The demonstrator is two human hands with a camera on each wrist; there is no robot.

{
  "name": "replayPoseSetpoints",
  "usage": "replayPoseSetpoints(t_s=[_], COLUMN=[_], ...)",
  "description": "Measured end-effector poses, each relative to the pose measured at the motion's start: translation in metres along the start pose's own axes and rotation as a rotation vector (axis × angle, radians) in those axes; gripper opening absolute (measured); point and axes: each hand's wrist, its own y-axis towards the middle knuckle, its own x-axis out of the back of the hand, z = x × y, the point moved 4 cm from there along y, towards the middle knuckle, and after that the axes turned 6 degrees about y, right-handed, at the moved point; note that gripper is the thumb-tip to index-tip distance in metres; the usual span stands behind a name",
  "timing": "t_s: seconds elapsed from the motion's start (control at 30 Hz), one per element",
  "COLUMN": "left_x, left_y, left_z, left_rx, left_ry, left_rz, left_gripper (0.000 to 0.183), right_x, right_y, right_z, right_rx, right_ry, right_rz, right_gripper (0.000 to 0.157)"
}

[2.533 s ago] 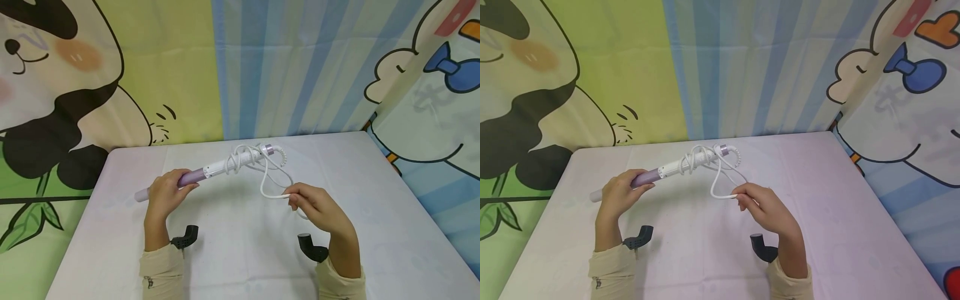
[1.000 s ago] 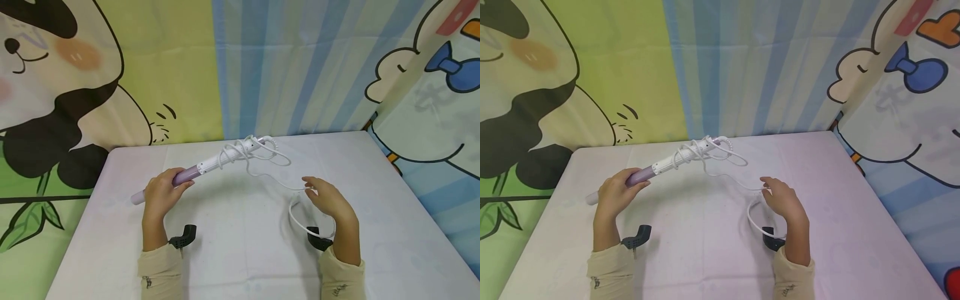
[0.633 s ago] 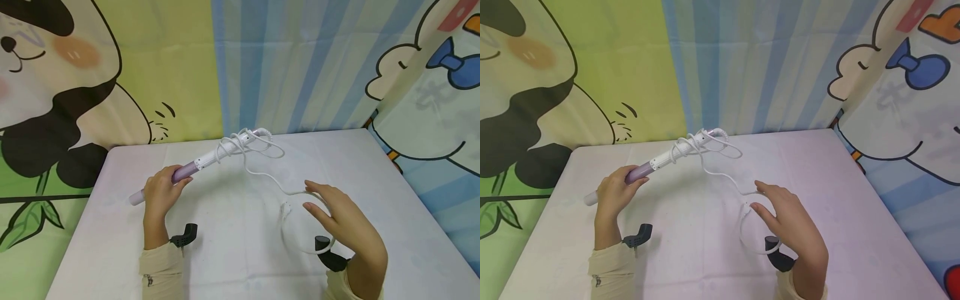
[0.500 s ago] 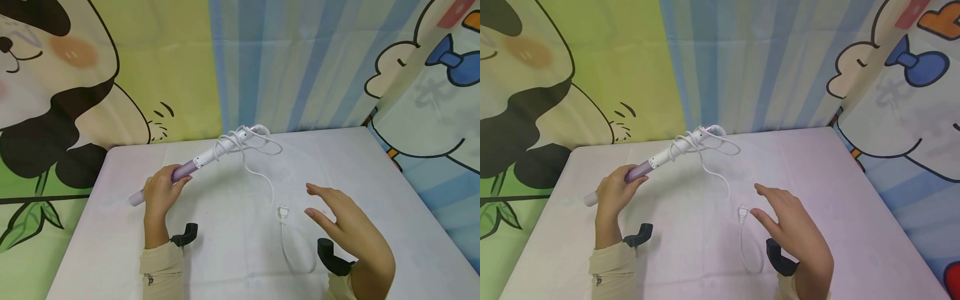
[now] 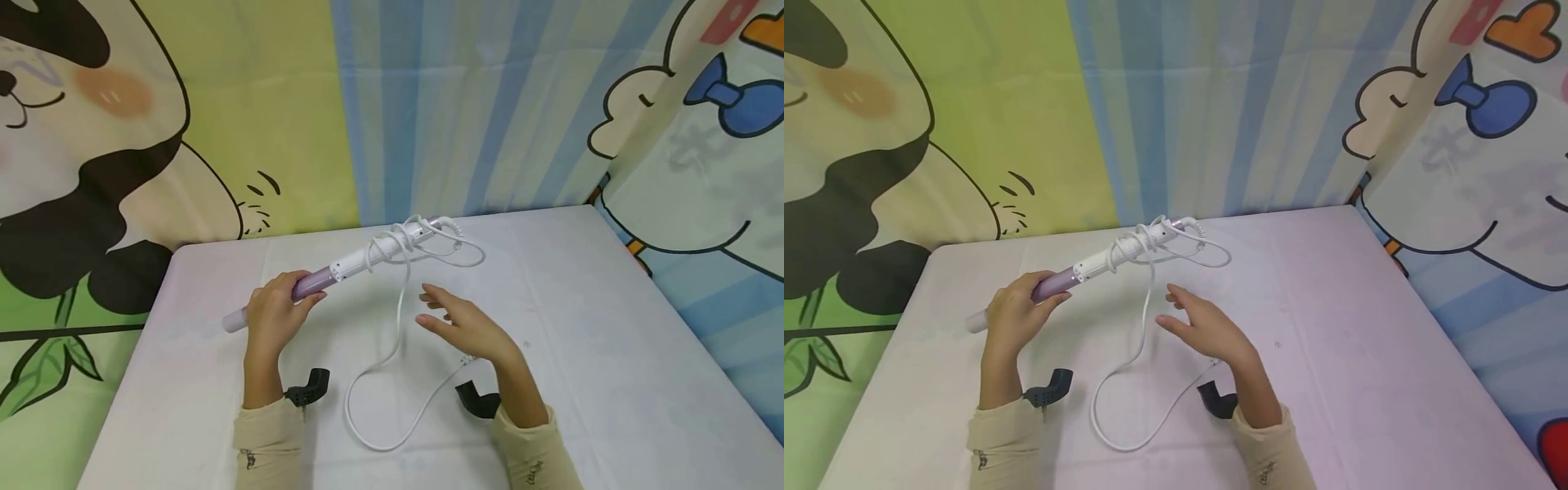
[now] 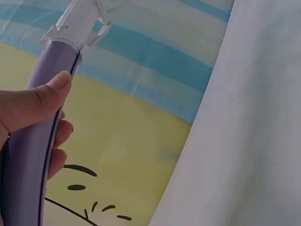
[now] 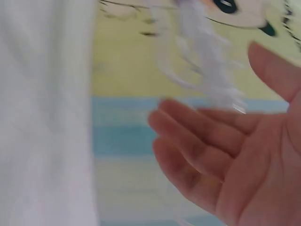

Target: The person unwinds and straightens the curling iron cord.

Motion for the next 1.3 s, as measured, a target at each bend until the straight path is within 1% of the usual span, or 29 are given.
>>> replayPoseSetpoints(t_s=[0.07,0.13,0.23,0.3,0.4,0.5,0.6,0.7,0.83,0.93,1.07,1.17,1.23,1.3], left_x=[-0.002,-0.003,-0.004,-0.004,-0.004,-0.004,-0.003,-0.001,0.002,0.005,0.008,0.009,0.010,0.010], left_y=[-0.001,-0.001,-0.001,0.000,0.001,0.001,0.001,0.000,-0.001,-0.003,-0.004,-0.004,-0.005,-0.005], left_z=[-0.003,-0.006,-0.009,-0.010,-0.011,-0.011,-0.007,0.000,0.011,0.017,0.021,0.022,0.023,0.025], left_rx=[-0.014,-0.025,-0.038,-0.046,-0.064,-0.096,-0.128,-0.140,-0.147,-0.165,-0.202,-0.221,-0.213,-0.188], left_ry=[-0.007,-0.005,0.020,0.040,0.065,0.082,0.085,0.048,-0.017,-0.051,-0.112,-0.156,-0.158,-0.142], left_rz=[0.002,-0.001,-0.009,-0.012,-0.015,-0.012,-0.001,0.013,0.016,0.004,-0.014,-0.025,-0.035,-0.052], left_gripper=[0.042,0.042,0.043,0.042,0.041,0.040,0.040,0.039,0.037,0.036,0.035,0.035,0.036,0.036], right_x=[-0.014,-0.024,-0.033,-0.036,-0.033,-0.022,-0.004,0.014,0.033,0.042,0.051,0.056,0.058,0.060], right_y=[0.014,0.021,0.025,0.024,0.021,0.013,0.003,-0.005,-0.012,-0.015,-0.016,-0.014,-0.012,-0.011], right_z=[-0.007,-0.010,-0.006,-0.001,0.009,0.016,0.019,0.016,0.006,-0.002,-0.014,-0.025,-0.033,-0.040], right_rx=[-0.033,-0.050,-0.018,0.015,0.079,0.147,0.182,0.189,0.164,0.134,0.104,0.065,0.030,-0.008], right_ry=[0.090,0.205,0.441,0.596,0.775,0.871,0.889,0.850,0.805,0.818,0.869,0.898,0.901,0.871], right_rz=[0.024,0.026,0.031,0.019,-0.043,-0.133,-0.235,-0.346,-0.480,-0.552,-0.598,-0.592,-0.581,-0.560], right_gripper=[0.065,0.065,0.056,0.049,0.036,0.024,0.022,0.022,0.022,0.023,0.026,0.026,0.027,0.028])
